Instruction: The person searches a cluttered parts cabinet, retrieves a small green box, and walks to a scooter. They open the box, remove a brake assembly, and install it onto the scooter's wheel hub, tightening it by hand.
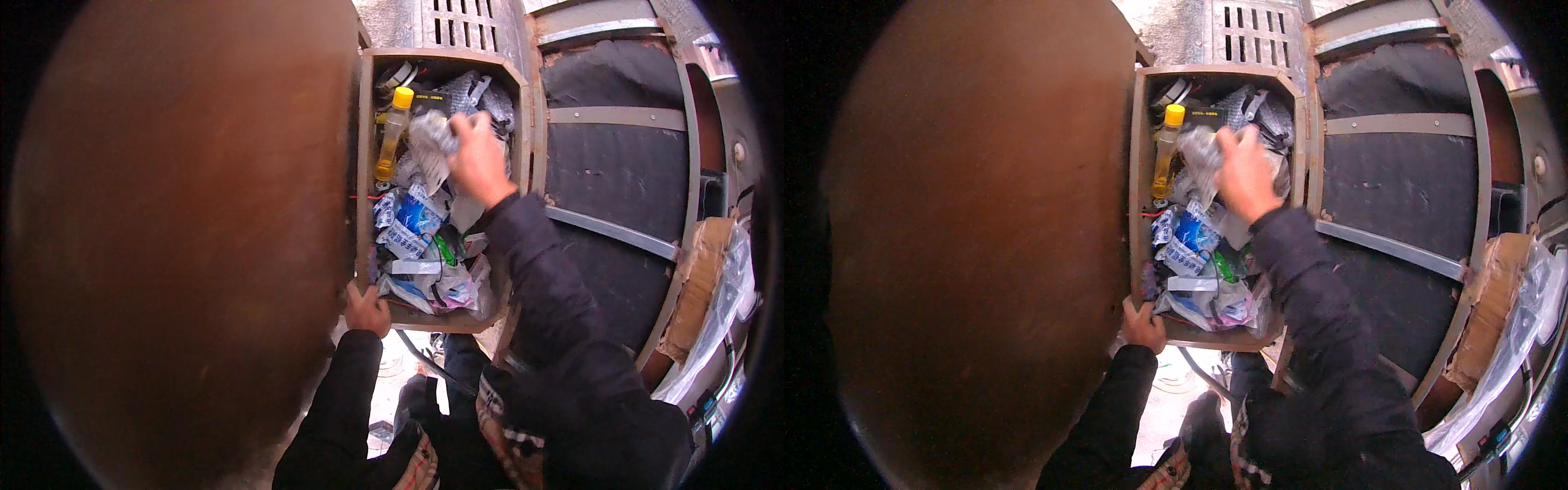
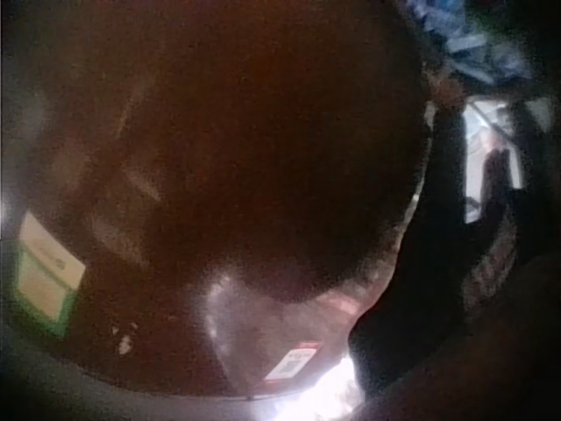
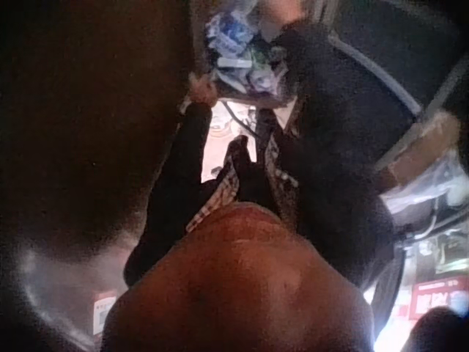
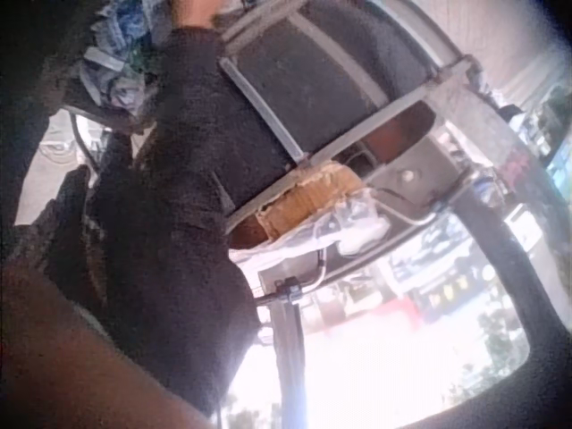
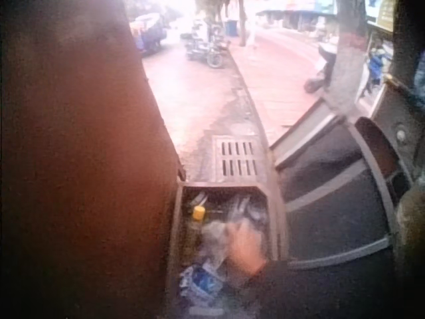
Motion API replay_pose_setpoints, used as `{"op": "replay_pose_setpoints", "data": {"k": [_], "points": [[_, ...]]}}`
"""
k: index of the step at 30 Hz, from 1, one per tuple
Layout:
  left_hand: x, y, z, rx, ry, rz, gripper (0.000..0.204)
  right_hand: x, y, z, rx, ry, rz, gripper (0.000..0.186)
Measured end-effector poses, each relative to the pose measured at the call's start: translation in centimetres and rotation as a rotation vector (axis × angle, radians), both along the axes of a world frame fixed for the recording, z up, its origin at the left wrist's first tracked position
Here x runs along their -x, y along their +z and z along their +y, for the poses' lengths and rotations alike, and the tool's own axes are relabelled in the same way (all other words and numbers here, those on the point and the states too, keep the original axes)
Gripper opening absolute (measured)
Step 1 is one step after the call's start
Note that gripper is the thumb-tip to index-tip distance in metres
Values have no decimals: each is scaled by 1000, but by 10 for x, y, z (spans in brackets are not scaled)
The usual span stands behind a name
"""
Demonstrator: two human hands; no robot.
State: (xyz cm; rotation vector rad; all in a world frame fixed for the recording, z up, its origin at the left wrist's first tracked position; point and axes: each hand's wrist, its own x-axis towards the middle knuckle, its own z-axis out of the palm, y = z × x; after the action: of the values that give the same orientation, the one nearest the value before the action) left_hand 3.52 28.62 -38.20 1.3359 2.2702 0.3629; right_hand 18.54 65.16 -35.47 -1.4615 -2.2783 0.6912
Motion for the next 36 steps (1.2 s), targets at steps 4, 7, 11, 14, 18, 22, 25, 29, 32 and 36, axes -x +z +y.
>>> {"op": "replay_pose_setpoints", "data": {"k": [4,7,11,14,18,22,25,29,32,36], "points": [[0,1,1,44,23,-40,22,-8,-12,-78,209,61,126,39],[2,1,2,-25,-46,31,22,-20,-20,-113,276,193,-63,35],[3,2,1,-10,-27,-49,22,-34,-39,-105,370,16,-55,29],[2,0,-1,-23,-29,-11,22,-37,-50,-82,247,-103,-104,34],[0,-2,-2,-19,-25,27,23,-32,-43,-54,-30,-139,-14,50],[1,-1,-1,9,-15,14,27,-1,-41,-12,-105,-48,79,64],[1,0,2,87,8,27,29,15,-61,4,107,63,-141,73],[1,2,4,45,7,-4,29,4,-90,0,100,186,-244,71],[1,4,4,33,8,-14,26,7,-98,2,142,-12,-61,72],[1,4,2,41,25,-31,25,35,-96,-4,190,-19,37,70]]}}
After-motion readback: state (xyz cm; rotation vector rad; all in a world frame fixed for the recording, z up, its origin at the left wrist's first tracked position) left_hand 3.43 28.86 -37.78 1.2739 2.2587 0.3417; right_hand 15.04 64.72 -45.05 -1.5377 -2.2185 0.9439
